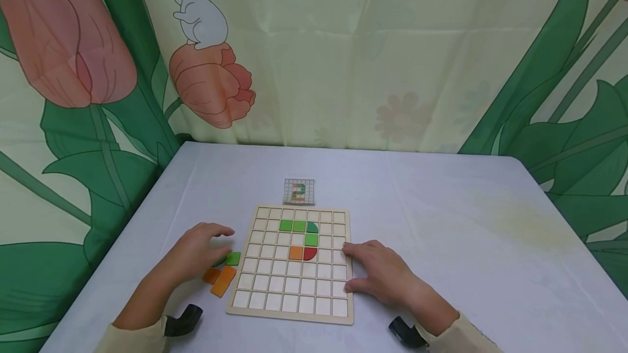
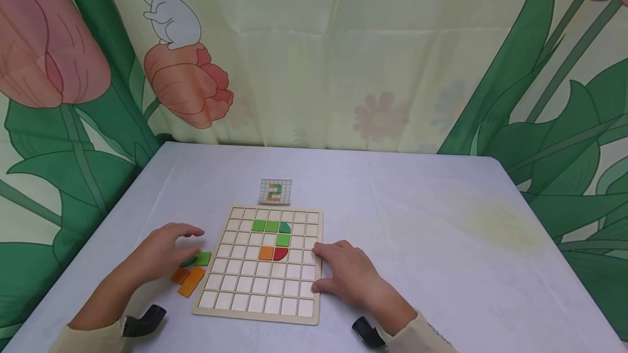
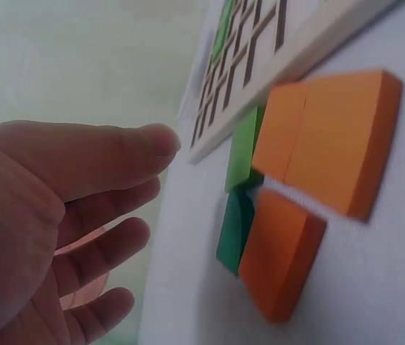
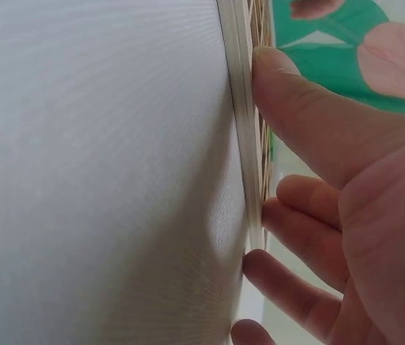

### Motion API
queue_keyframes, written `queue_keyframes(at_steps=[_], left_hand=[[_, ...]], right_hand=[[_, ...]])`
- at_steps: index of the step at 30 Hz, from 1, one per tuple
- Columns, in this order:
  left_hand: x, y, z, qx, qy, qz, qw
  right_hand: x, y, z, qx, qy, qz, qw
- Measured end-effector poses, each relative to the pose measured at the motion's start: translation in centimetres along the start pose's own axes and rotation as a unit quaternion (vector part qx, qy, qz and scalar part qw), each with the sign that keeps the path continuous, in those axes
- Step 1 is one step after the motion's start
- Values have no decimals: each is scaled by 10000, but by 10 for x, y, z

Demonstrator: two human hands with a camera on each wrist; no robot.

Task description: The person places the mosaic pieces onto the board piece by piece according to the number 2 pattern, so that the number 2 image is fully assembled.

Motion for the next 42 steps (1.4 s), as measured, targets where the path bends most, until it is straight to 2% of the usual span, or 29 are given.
queue_keyframes(at_steps=[4,11,22,28,34,42], left_hand=[[-4,7,1,39,97,63,9999],[-3,17,-2,-164,302,-56,9994],[-2,23,-1,-332,469,124,9983],[-1,25,3,-352,346,302,9983],[-1,27,7,-523,262,512,9970],[4,26,12,-452,159,355,9982]], right_hand=[[0,-1,0,-35,-27,-20,10000],[0,-1,-1,-92,-36,-16,10000],[-1,0,-1,-71,-33,-45,10000],[-2,0,0,-132,-66,-57,9999],[-2,0,0,-174,-85,-66,9998],[-1,0,-1,-133,-78,-64,9999]])
Point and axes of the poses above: each hand's wrist, its own z-axis towards the middle knuckle, its own x-axis out of the palm, y = z × x, the point moved 2 cm from there along z, towards the middle knuckle, and after that the axes turned 2 degrees about -z, right-handed, at the moved point
